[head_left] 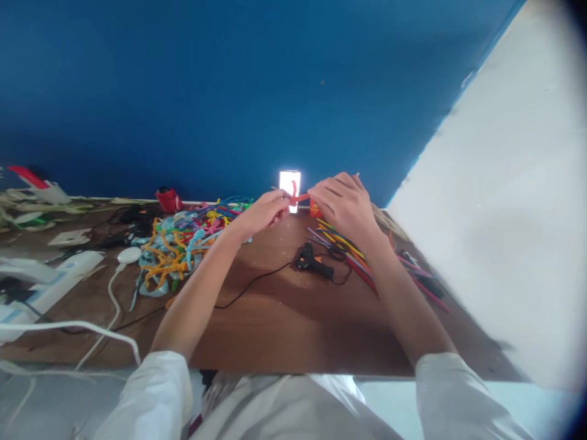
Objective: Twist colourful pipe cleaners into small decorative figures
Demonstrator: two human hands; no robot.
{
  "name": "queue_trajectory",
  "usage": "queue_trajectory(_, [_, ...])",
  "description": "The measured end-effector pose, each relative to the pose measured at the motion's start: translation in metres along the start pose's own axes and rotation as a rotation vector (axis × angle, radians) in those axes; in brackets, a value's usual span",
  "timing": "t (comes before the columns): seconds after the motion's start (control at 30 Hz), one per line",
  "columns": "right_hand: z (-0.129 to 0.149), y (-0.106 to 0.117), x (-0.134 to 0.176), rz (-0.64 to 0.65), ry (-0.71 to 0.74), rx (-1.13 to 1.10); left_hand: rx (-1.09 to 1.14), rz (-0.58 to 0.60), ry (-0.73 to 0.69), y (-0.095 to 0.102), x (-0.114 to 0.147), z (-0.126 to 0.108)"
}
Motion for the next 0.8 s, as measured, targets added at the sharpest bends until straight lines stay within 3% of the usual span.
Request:
queue_trajectory(0.27, [0.001,-0.008,0.001,0.026,0.017,0.069,-0.123,-0.041,-0.072,0.002,0.001,-0.006])
queue_trajectory(0.57, [-0.002,-0.015,0.001,0.037,-0.143,-0.143,-0.277,-0.021,-0.228,0.003,0.000,-0.017])
queue_trajectory(0.8, [0.010,-0.018,0.000,-0.001,-0.071,-0.031,-0.262,-0.132,-0.241,0.005,-0.003,-0.013])
Point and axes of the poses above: each hand's wrist, its own x-axis away from the middle knuckle, its own y-axis out of the back of the hand, z = x × y, the point moved 7 cm from there along -x, towards the middle knuckle, and after that the axes turned 2 degrees about -x, right-handed, at the moved point
